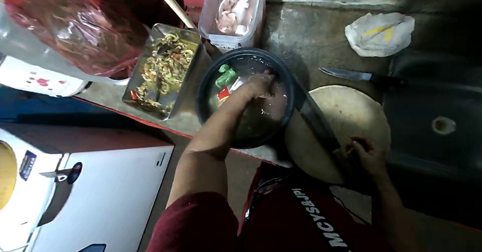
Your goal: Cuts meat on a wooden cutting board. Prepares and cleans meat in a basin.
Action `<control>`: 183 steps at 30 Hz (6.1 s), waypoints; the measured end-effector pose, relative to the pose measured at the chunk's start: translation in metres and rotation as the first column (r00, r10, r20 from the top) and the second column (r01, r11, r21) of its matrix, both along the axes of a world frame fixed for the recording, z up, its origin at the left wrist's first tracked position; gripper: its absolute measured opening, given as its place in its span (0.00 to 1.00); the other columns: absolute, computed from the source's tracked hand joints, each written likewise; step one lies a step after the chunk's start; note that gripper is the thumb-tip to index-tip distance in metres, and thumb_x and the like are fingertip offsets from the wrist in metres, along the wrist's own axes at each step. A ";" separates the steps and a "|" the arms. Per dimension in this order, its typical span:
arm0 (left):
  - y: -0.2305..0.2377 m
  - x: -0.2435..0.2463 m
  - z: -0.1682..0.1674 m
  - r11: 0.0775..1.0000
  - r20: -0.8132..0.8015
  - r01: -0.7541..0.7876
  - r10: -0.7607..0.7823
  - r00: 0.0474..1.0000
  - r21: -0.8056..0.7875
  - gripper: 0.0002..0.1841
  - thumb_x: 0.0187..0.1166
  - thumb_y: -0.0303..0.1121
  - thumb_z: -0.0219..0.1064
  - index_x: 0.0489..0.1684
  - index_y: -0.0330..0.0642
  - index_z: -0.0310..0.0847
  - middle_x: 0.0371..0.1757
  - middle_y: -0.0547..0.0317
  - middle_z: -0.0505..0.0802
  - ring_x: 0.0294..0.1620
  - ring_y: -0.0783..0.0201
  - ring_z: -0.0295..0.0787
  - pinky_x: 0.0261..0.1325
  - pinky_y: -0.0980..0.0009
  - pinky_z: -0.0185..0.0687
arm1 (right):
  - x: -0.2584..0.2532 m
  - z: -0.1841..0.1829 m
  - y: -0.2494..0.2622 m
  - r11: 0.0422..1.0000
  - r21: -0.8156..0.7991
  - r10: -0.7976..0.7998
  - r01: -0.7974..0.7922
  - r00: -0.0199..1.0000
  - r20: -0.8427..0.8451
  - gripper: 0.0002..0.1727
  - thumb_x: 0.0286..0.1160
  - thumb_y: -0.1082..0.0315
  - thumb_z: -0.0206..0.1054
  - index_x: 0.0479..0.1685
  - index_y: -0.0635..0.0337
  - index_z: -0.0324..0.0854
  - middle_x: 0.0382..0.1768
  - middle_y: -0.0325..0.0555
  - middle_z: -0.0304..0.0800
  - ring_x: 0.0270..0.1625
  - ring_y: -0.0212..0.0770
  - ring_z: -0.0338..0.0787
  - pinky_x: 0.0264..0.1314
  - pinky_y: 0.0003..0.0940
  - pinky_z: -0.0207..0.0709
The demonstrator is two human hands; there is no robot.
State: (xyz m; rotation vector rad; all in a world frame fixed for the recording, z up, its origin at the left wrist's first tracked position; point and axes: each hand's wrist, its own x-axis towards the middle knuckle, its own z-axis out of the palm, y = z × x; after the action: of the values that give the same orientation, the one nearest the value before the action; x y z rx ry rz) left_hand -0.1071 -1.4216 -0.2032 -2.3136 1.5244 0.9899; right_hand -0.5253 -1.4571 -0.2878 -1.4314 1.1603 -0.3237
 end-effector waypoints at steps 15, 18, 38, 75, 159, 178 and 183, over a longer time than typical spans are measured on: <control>0.031 -0.004 0.018 0.982 -0.173 0.180 -0.168 0.970 0.059 0.38 0.61 0.29 0.85 0.79 0.47 0.78 0.76 0.42 0.82 0.78 0.40 0.75 0.79 0.40 0.68 | -0.005 -0.008 -0.003 1.000 -0.010 0.017 -0.016 0.996 0.092 0.15 0.88 0.71 0.56 0.63 0.72 0.78 0.38 0.42 0.90 0.29 0.26 0.87 0.35 0.22 0.86; 0.042 -0.015 0.003 0.907 0.054 0.413 -0.418 0.907 0.076 0.50 0.56 0.37 0.88 0.88 0.48 0.67 0.91 0.37 0.61 0.91 0.32 0.52 0.84 0.31 0.53 | -0.006 -0.008 -0.003 0.999 -0.013 0.032 -0.031 0.995 0.093 0.16 0.89 0.71 0.54 0.64 0.73 0.77 0.39 0.43 0.90 0.30 0.26 0.87 0.35 0.22 0.86; 0.068 0.030 0.015 0.875 -0.672 -0.449 0.224 0.705 -0.179 0.08 0.87 0.31 0.62 0.53 0.37 0.82 0.34 0.58 0.88 0.27 0.72 0.84 0.34 0.73 0.84 | 0.114 0.065 -0.002 0.887 -0.388 0.288 -0.250 0.957 0.041 0.15 0.85 0.70 0.63 0.63 0.70 0.82 0.55 0.59 0.90 0.52 0.45 0.92 0.60 0.43 0.87; 0.140 0.016 0.000 0.293 -0.953 -0.955 0.299 0.046 0.046 0.10 0.88 0.32 0.60 0.59 0.41 0.79 0.36 0.56 0.93 0.26 0.69 0.89 0.27 0.73 0.87 | 0.313 0.071 -0.008 0.900 -0.280 0.381 -0.333 0.915 0.136 0.28 0.92 0.48 0.50 0.60 0.65 0.84 0.50 0.53 0.90 0.46 0.41 0.90 0.53 0.43 0.85; 0.039 -0.262 -0.075 0.354 -0.668 -0.853 0.532 0.521 -0.383 0.24 0.81 0.29 0.70 0.73 0.31 0.71 0.65 0.36 0.86 0.61 0.48 0.88 0.65 0.52 0.84 | 0.089 0.000 -0.211 0.422 -0.385 0.382 -0.821 0.546 -0.746 0.33 0.70 0.77 0.71 0.80 0.64 0.72 0.73 0.77 0.72 0.77 0.80 0.70 0.72 0.76 0.66; 0.010 -0.209 -0.063 0.750 -0.076 -0.005 -0.061 0.995 -0.661 0.11 0.81 0.27 0.64 0.52 0.37 0.92 0.56 0.41 0.91 0.62 0.41 0.86 0.65 0.46 0.79 | -0.030 0.027 -0.094 0.910 -0.068 0.414 -0.408 0.904 0.106 0.28 0.82 0.75 0.61 0.82 0.66 0.66 0.52 0.54 0.89 0.40 0.37 0.89 0.45 0.35 0.87; 0.029 -0.217 -0.070 0.628 -0.121 -0.177 0.132 0.984 -0.758 0.09 0.79 0.24 0.65 0.48 0.34 0.91 0.51 0.40 0.92 0.57 0.42 0.88 0.64 0.50 0.82 | -0.036 0.033 -0.044 0.942 0.028 0.323 -0.333 0.928 0.184 0.30 0.80 0.73 0.64 0.82 0.68 0.66 0.51 0.49 0.89 0.39 0.31 0.90 0.43 0.28 0.87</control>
State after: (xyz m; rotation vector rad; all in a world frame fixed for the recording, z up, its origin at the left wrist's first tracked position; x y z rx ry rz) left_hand -0.3242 -1.3927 -0.2734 -3.0346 2.1003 0.4394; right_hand -0.5616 -1.5011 -0.2545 -1.4837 0.7634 -0.1750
